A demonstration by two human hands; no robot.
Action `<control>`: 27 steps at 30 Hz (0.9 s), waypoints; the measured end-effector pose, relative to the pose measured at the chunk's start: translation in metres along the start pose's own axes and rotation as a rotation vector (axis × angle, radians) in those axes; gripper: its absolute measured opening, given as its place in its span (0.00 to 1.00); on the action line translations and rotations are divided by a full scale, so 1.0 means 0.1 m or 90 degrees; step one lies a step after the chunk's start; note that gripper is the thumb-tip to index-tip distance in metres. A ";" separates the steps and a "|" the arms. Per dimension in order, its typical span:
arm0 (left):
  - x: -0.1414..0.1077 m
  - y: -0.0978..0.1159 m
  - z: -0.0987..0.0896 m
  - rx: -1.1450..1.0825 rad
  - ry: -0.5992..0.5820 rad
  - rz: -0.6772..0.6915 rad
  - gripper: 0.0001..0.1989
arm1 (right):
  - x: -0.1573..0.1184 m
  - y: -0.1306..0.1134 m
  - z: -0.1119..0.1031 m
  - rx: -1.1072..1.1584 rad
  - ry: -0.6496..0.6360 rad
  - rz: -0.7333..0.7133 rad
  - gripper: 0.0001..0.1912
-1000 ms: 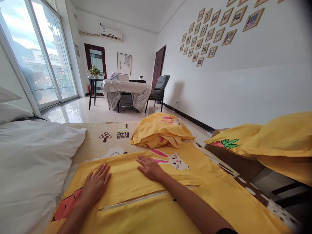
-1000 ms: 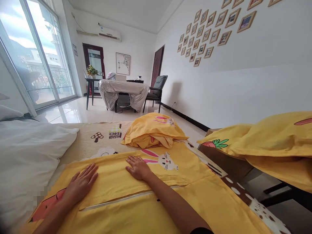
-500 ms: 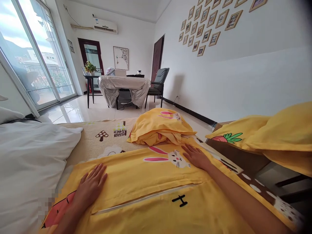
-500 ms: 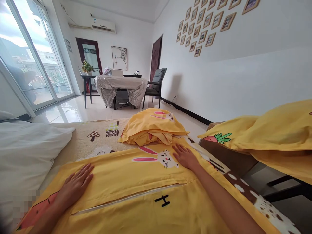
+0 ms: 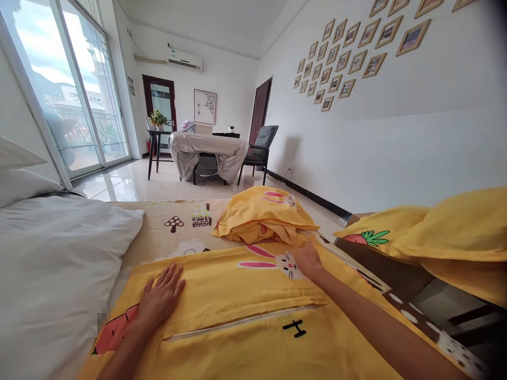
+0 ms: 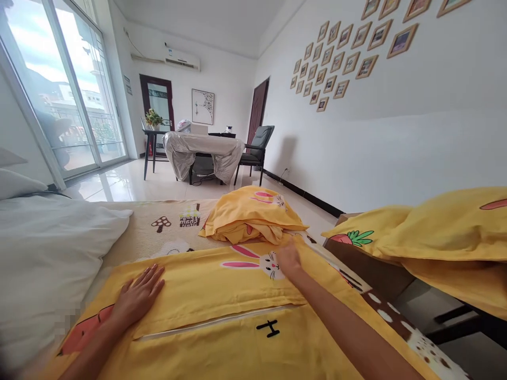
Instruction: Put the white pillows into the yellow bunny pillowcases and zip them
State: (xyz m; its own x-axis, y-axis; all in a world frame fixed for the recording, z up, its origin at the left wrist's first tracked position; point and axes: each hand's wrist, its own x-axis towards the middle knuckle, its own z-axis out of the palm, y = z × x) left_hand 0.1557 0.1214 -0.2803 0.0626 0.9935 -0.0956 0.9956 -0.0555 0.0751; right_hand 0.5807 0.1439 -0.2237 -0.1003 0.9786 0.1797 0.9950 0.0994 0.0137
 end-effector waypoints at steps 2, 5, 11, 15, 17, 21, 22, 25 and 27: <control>0.00 0.01 -0.01 -0.017 0.004 0.000 0.27 | 0.01 -0.71 -0.01 0.046 -0.017 -0.101 0.23; 0.01 -0.02 0.01 -0.034 0.012 0.002 0.27 | -0.02 -1.84 0.15 0.142 -0.065 -0.264 0.25; -0.01 -0.29 0.03 -0.023 0.035 0.017 0.26 | 0.04 -2.72 0.51 0.240 -0.108 -0.314 0.28; -0.02 -0.40 -0.01 0.013 0.029 -0.052 0.27 | 0.23 -2.05 0.57 0.223 -0.139 -0.252 0.31; -0.02 -0.40 -0.03 0.018 0.018 -0.059 0.27 | 0.27 -1.58 0.58 0.197 -0.144 -0.203 0.32; -0.03 -0.35 -0.06 0.016 0.003 -0.068 0.27 | 0.21 -0.64 0.59 0.134 -0.149 -0.097 0.33; -0.03 -0.34 -0.06 0.018 0.003 -0.068 0.27 | 0.18 -0.42 0.59 0.116 -0.149 -0.065 0.33; -0.02 -0.34 -0.04 0.035 0.011 -0.059 0.27 | 0.09 0.22 0.59 0.061 -0.139 0.024 0.35; -0.01 -0.36 -0.02 0.041 0.011 -0.056 0.27 | 0.05 0.60 0.59 0.029 -0.128 0.064 0.36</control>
State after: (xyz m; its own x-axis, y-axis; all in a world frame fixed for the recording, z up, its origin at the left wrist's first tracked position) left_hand 0.1196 0.1226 -0.2808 -0.0264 0.9963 -0.0823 0.9996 0.0268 0.0035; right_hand 0.6396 0.1654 -0.2805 -0.0033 0.9997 -0.0223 0.9992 0.0024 -0.0395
